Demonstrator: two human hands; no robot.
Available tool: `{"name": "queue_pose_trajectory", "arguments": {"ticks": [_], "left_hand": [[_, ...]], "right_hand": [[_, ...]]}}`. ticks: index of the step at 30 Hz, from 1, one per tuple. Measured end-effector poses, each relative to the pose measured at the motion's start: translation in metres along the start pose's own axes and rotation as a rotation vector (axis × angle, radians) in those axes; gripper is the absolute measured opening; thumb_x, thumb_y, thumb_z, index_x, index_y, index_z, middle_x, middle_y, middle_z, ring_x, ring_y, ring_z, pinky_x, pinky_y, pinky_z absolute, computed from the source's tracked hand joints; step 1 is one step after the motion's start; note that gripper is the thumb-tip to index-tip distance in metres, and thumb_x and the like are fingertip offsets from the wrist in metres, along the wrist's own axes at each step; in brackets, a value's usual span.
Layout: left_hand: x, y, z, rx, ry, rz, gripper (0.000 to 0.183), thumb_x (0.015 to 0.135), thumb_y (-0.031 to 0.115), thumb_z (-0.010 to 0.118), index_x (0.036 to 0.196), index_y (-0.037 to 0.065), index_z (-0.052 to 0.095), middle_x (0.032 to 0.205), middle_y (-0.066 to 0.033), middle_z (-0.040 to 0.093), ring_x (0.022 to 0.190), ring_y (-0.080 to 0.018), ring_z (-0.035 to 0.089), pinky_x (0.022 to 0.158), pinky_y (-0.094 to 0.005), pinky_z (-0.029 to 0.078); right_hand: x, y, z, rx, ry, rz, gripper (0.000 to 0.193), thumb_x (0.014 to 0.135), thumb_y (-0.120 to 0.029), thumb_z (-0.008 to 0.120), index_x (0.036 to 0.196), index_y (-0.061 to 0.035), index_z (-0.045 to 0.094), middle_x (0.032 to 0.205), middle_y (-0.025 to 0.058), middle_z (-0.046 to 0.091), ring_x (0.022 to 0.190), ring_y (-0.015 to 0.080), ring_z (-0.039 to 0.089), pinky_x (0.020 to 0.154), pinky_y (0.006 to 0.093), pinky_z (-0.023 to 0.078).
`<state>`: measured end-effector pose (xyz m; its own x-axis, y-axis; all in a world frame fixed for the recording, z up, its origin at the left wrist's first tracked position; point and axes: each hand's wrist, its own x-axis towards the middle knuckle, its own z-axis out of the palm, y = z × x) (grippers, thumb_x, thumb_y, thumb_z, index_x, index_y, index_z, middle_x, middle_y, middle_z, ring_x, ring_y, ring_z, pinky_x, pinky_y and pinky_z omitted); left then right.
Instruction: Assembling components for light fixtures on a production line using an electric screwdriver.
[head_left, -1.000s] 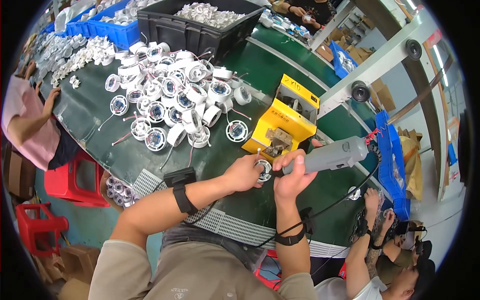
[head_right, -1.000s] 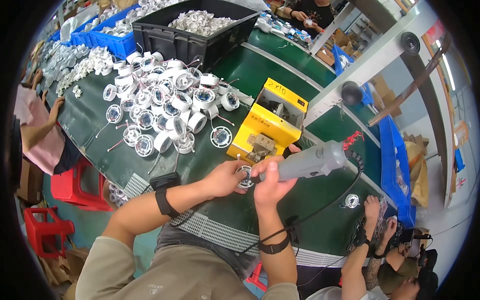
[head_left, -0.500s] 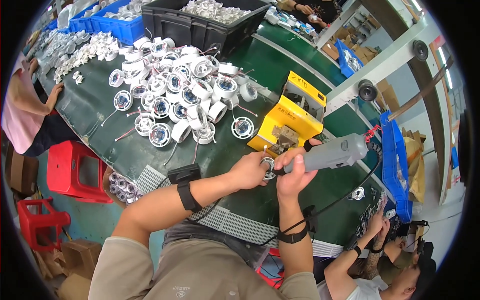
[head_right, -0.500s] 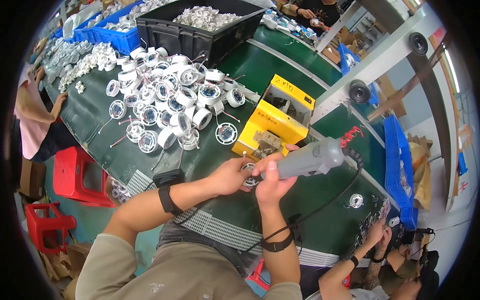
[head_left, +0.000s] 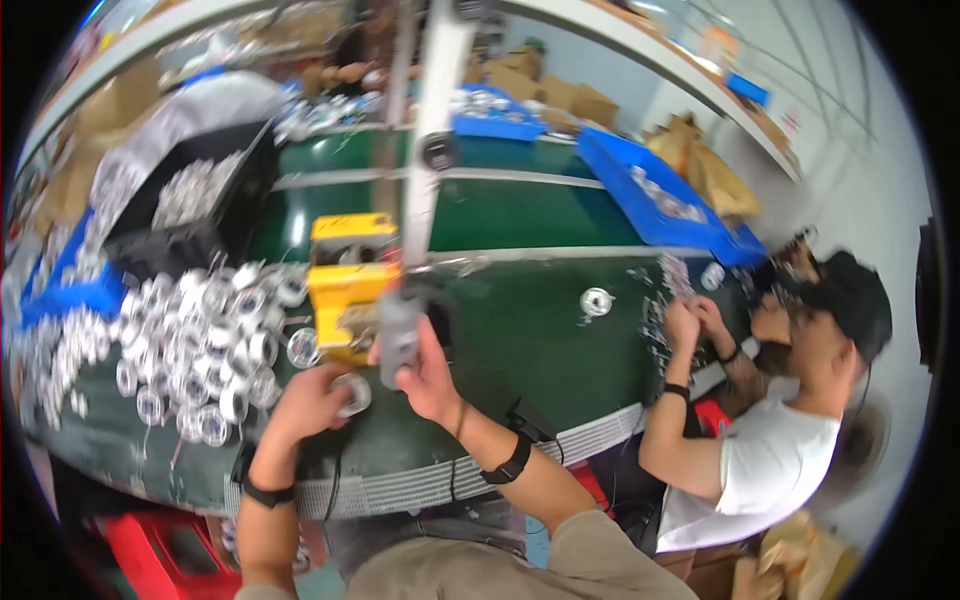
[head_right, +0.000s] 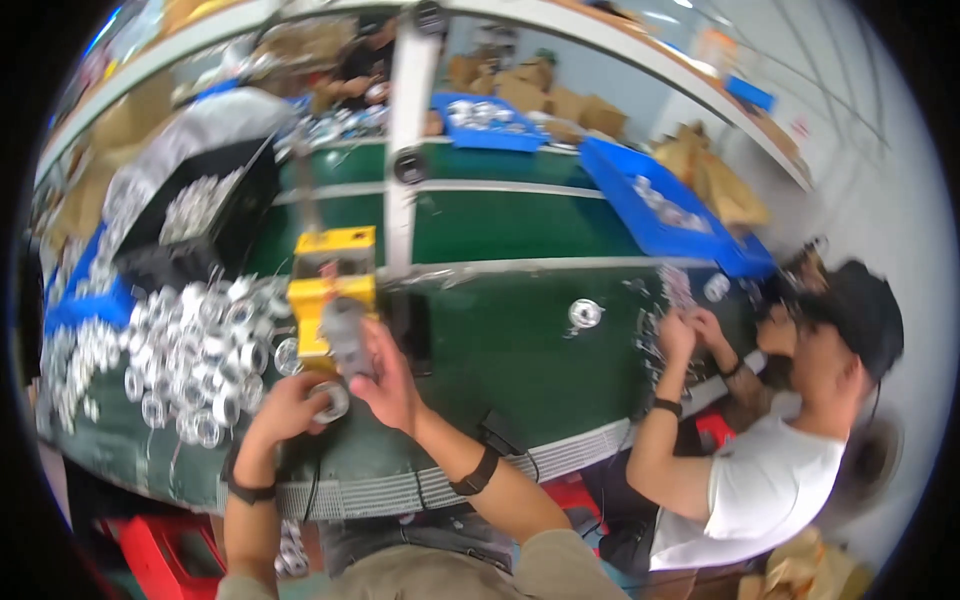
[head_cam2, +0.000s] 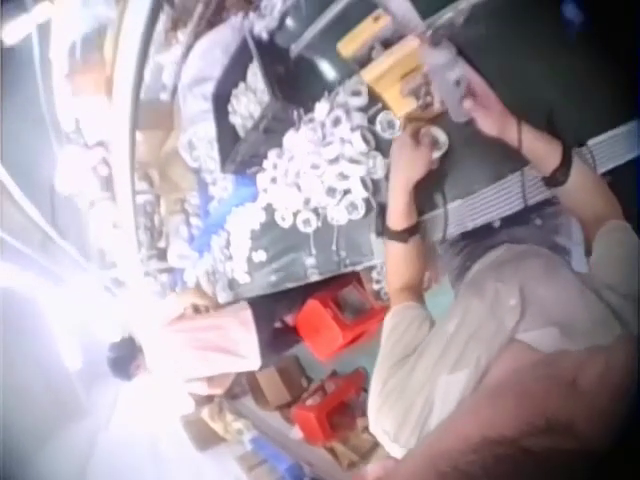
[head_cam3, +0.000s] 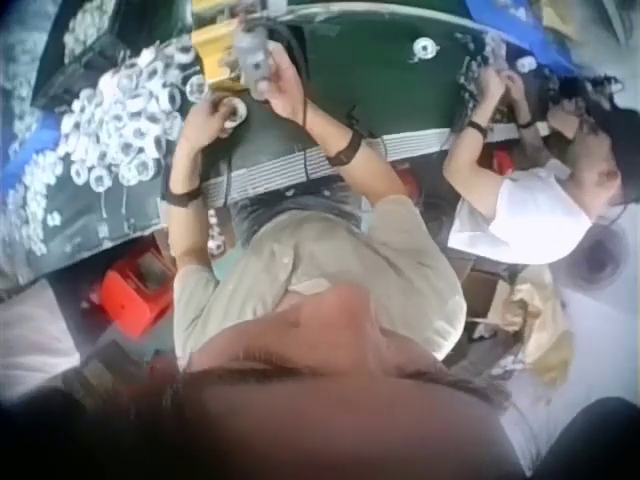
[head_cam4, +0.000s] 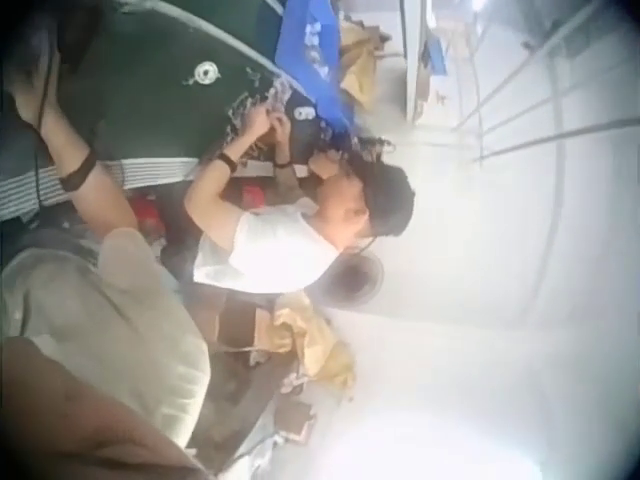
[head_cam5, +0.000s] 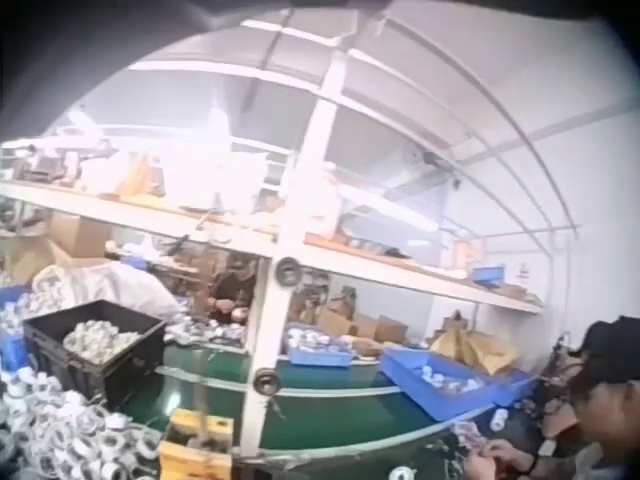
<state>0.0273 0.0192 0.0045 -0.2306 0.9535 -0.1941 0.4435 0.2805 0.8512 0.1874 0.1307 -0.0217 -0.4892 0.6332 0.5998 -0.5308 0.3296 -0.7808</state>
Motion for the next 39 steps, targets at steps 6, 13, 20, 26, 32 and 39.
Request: {"name": "queue_pose_trajectory", "arguments": {"ticks": [6,13,20,26,32,39], "left_hand": [[-0.023,-0.057,-0.077,0.336,0.950,0.085,0.055,0.084,0.016,0.065,0.134,0.004,0.045,0.123,-0.0238,0.053,0.106,-0.0361,0.056,0.090,-0.0398,0.046],[-0.023,-0.082,-0.070,0.691,1.013,0.146,0.058,0.083,0.014,0.065,0.136,0.006,0.043,0.139,-0.0224,0.041,0.128,-0.0407,0.038,0.108,-0.0453,0.029],[-0.069,-0.063,0.023,0.192,1.091,0.512,0.023,0.089,0.003,0.055,0.111,-0.005,0.055,0.109,-0.0155,0.060,0.106,-0.0279,0.055,0.099,-0.0371,0.038],[-0.070,-0.051,0.049,-0.247,0.601,0.507,0.012,0.094,0.002,0.050,0.103,-0.003,0.056,0.096,-0.0109,0.061,0.090,-0.0174,0.059,0.081,-0.0279,0.047],[-0.070,0.004,0.058,-0.920,0.069,0.120,0.040,0.099,0.036,0.043,0.118,0.001,0.050,0.102,-0.0124,0.063,0.090,-0.0235,0.064,0.078,-0.0334,0.053],[-0.039,0.025,0.044,-1.160,-0.118,0.012,0.054,0.099,0.051,0.032,0.128,0.006,0.043,0.114,-0.0097,0.061,0.098,-0.0236,0.064,0.084,-0.0374,0.053]], "right_hand": [[0.037,-0.014,-0.131,-1.155,0.766,0.045,0.061,0.078,-0.030,0.074,0.125,-0.0039,0.045,0.113,0.0165,0.050,0.106,0.0286,0.049,0.094,0.0397,0.038],[0.004,0.003,-0.246,-1.530,0.995,0.446,0.059,0.072,-0.024,0.074,0.123,-0.0145,0.047,0.128,0.0141,0.042,0.123,0.0330,0.036,0.101,0.0479,0.031],[-0.002,0.007,-0.223,-1.348,0.805,0.190,0.031,0.075,-0.008,0.064,0.105,-0.0149,0.058,0.111,0.0131,0.050,0.107,0.0343,0.048,0.090,0.0444,0.041],[0.019,-0.039,-0.096,-1.000,0.404,-0.370,0.031,0.077,-0.010,0.065,0.105,-0.0053,0.053,0.109,0.0182,0.049,0.101,0.0379,0.052,0.086,0.0437,0.044],[0.003,-0.060,-0.010,-0.561,-0.005,-0.531,0.034,0.076,-0.010,0.066,0.107,-0.0056,0.050,0.106,0.0181,0.048,0.098,0.0373,0.052,0.082,0.0425,0.045],[-0.005,-0.023,0.000,-0.626,-0.279,-0.440,0.028,0.074,-0.018,0.065,0.098,-0.0081,0.054,0.096,0.0102,0.053,0.086,0.0307,0.060,0.066,0.0402,0.051]]}}
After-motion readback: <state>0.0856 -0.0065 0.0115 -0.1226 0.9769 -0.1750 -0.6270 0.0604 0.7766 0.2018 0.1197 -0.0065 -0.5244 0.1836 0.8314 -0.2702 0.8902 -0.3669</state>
